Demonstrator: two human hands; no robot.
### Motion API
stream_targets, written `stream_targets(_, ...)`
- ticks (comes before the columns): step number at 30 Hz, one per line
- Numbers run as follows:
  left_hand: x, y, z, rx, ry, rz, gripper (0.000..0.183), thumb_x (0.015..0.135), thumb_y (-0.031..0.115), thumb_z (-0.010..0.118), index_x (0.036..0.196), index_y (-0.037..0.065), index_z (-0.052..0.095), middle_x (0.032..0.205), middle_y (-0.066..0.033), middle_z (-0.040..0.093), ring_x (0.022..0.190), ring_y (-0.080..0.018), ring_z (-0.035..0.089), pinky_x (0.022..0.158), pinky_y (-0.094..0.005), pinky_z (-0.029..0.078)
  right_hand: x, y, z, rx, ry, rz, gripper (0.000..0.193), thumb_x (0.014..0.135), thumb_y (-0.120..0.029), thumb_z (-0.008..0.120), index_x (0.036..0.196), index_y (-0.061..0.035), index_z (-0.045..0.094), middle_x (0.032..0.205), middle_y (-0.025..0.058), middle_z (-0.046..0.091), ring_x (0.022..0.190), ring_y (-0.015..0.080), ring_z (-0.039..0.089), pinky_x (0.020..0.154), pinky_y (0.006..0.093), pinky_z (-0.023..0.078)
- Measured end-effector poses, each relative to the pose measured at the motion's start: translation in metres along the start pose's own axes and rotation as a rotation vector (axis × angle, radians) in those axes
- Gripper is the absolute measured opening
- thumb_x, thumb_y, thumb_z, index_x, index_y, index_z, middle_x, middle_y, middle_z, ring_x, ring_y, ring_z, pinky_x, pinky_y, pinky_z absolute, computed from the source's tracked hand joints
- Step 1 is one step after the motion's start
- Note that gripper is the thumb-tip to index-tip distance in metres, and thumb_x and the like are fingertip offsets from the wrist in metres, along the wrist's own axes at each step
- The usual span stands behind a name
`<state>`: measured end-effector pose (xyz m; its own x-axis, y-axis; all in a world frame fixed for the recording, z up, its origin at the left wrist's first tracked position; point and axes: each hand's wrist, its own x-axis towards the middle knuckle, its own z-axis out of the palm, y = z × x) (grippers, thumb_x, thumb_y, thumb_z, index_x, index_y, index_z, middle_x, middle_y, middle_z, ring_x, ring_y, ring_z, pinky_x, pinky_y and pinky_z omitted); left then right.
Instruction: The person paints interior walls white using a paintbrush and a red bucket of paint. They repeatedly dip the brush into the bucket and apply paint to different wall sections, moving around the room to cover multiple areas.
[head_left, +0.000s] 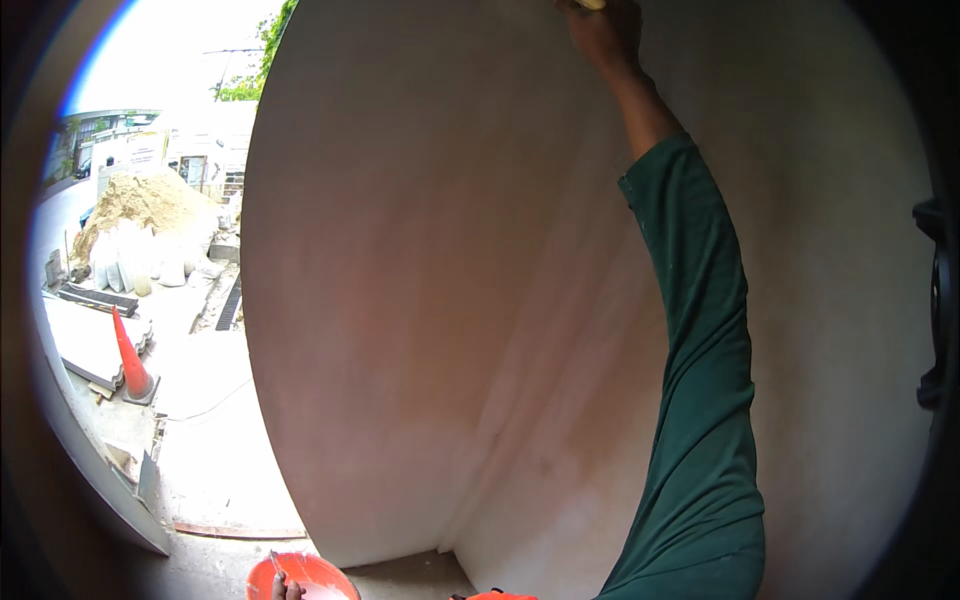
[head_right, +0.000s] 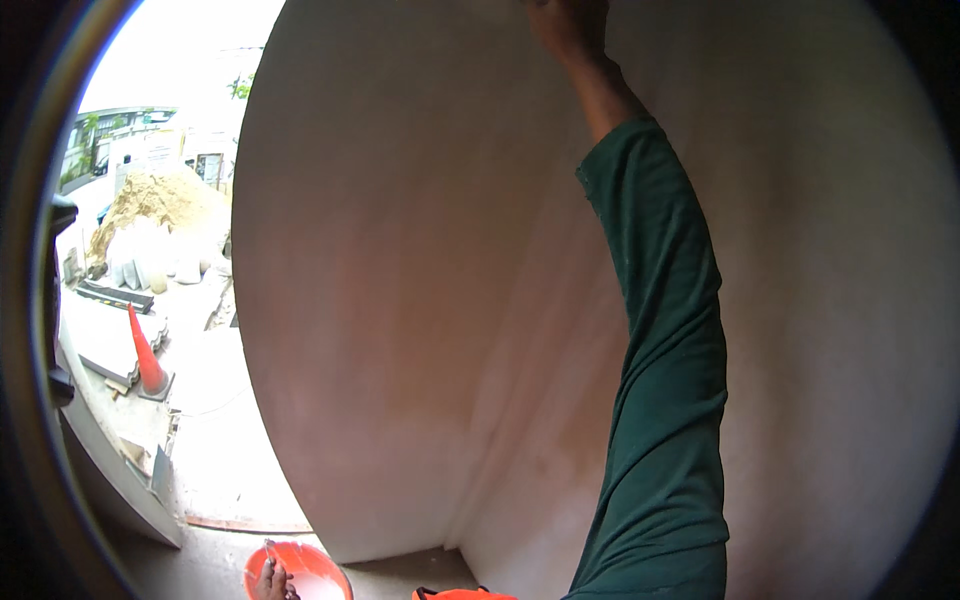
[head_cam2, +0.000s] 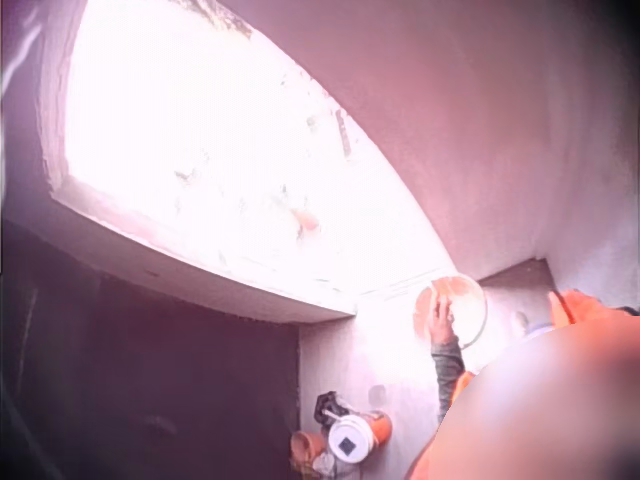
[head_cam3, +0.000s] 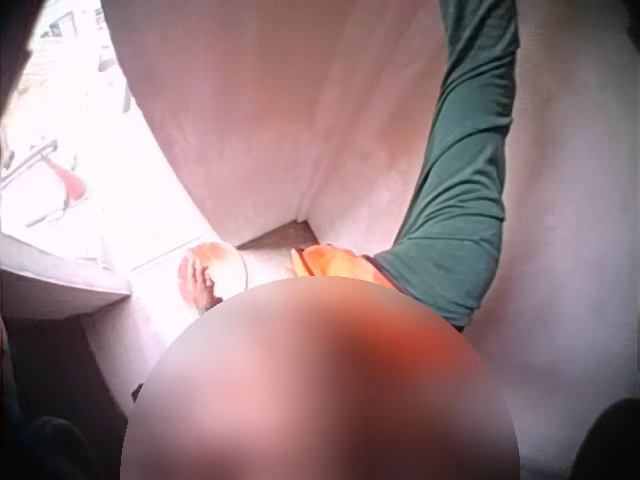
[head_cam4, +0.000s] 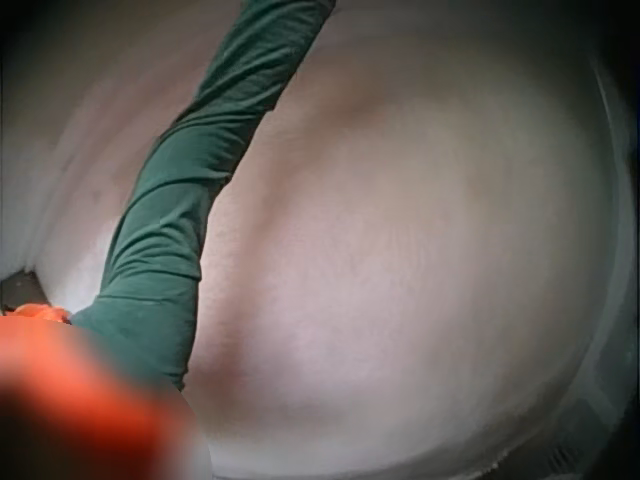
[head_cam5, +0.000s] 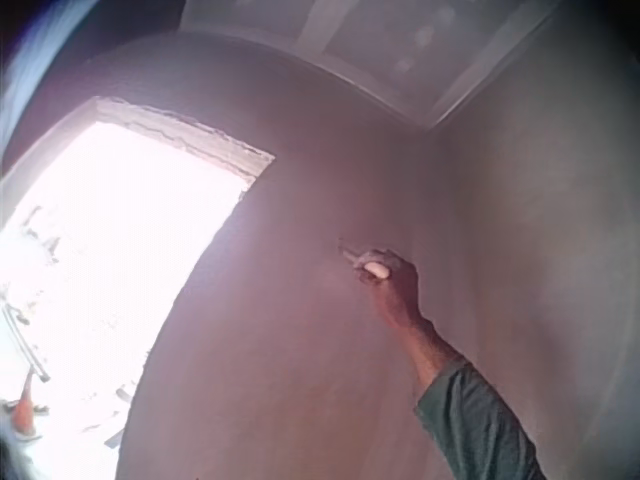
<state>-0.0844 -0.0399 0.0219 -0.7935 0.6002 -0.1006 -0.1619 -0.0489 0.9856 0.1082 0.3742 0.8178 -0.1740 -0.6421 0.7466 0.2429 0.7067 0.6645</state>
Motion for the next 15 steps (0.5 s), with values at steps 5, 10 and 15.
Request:
stream_targets(5, -0.002, 0.02, 0.007, -0.272, -0.031, -0.127, 0.052, 0.103, 0.022, 0.062, 0.147, -0.001, 0.047, 0.086, -0.003, 0.06, 0.054, -0.0011, 0.045, 0.044, -0.0161, 0.035, -0.232, -0.225, 0.001, -0.003, -0.393, 0.135, 0.031, 0.069, -0.005, 0.078, 0.095, -0.0218, 0.077, 0.116, 0.0041, 0.068, 0.112, 0.027, 0.066, 0.081, 0.0359, 0.062)
stream_targets(10, -0.011, 0.07, 0.017, -0.269, -0.077, -0.159, 0.054, 0.103, 0.021, 0.061, 0.149, -0.001, 0.045, 0.092, -0.003, 0.06, 0.059, -0.0018, 0.047, 0.049, -0.0166, 0.036, -0.41, -0.442, -0.044, 0.381, -0.715, 0.626, 0.016, 0.078, -0.011, 0.079, 0.093, -0.0164, 0.076, 0.101, 0.0047, 0.074, 0.1, 0.0245, 0.071, 0.072, 0.0354, 0.061)
stream_targets(15, -0.011, 0.104, 0.031, -0.227, -0.24, -0.198, 0.053, 0.104, 0.024, 0.06, 0.149, -0.001, 0.046, 0.092, -0.0017, 0.059, 0.061, -0.0014, 0.045, 0.053, -0.0169, 0.037, -0.405, -0.578, -0.052, 1.143, -0.736, 1.46, 0.016, 0.08, -0.017, 0.084, 0.091, -0.0076, 0.076, 0.082, 0.0067, 0.075, 0.075, 0.0238, 0.072, 0.068, 0.0354, 0.056)
